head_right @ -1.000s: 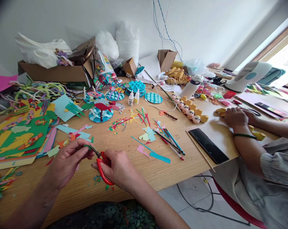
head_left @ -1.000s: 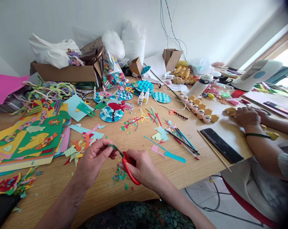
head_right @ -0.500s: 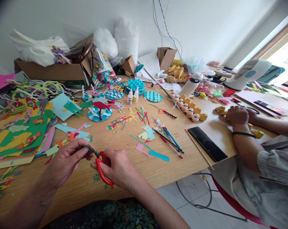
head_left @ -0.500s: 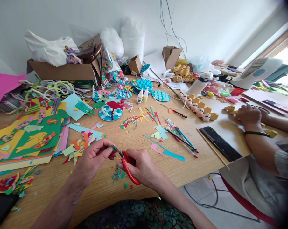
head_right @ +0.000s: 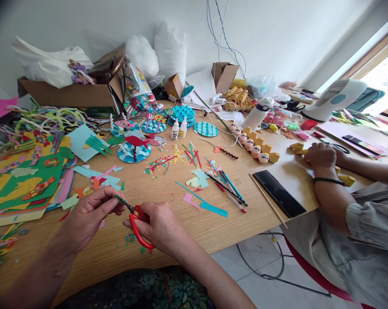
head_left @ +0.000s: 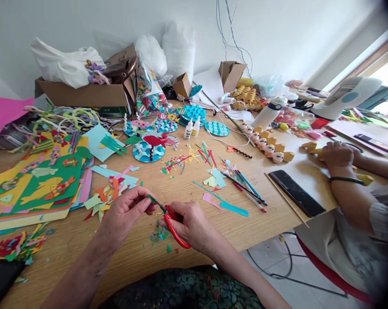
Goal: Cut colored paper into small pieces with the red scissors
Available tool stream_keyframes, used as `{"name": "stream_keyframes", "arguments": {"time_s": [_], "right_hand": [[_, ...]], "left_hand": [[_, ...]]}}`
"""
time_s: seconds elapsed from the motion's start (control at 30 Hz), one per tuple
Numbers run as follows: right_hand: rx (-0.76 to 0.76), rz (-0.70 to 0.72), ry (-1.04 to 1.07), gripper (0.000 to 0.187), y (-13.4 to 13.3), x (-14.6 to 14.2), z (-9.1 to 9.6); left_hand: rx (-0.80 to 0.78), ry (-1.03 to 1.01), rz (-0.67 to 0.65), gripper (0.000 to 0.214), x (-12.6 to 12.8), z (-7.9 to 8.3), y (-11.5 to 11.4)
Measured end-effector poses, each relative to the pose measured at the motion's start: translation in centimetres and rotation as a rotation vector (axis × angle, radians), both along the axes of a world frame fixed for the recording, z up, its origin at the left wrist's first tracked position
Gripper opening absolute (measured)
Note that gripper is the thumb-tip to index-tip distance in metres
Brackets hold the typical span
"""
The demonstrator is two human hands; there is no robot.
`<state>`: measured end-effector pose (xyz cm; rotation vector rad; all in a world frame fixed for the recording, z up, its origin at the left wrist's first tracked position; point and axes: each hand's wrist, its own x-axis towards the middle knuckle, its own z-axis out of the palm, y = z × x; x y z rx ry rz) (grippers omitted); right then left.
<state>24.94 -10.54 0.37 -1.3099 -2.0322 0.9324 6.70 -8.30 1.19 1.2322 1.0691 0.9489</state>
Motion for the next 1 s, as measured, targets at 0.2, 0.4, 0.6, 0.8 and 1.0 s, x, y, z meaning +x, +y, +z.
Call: {"name": "stream_keyframes", "arguments": {"time_s": [0.2, 0.4, 0.6, 0.8, 1.0], "right_hand": [[-0.023, -0.001, 0.041, 0.038, 0.08, -0.11, -0.36], [-0.076, -0.023, 0.085, 0.04, 0.17, -0.42, -0.84], [-0.09, 0.01, 0.062, 0.038, 0.15, -0.34, -0.26], [-0.092, 0.017, 0.05, 0.038, 0.12, -0.22, 0.08], [-0.108, 0.023, 0.031, 0.04, 0.1, -0.09, 0.05]], "left_hand": [[-0.026, 0.008, 0.062, 0.01, 0.16, 0.3, -0.24], [-0.002, -0.038, 0.063, 0.012, 0.77, -0.37, -0.81], [0.066, 0.026, -0.011, 0.011, 0.7, -0.24, -0.51], [0.073, 0.104, -0.068, 0.013, 0.44, 0.28, -0.35], [0.058, 0.122, -0.056, 0.013, 0.09, 0.2, -0.33]]}}
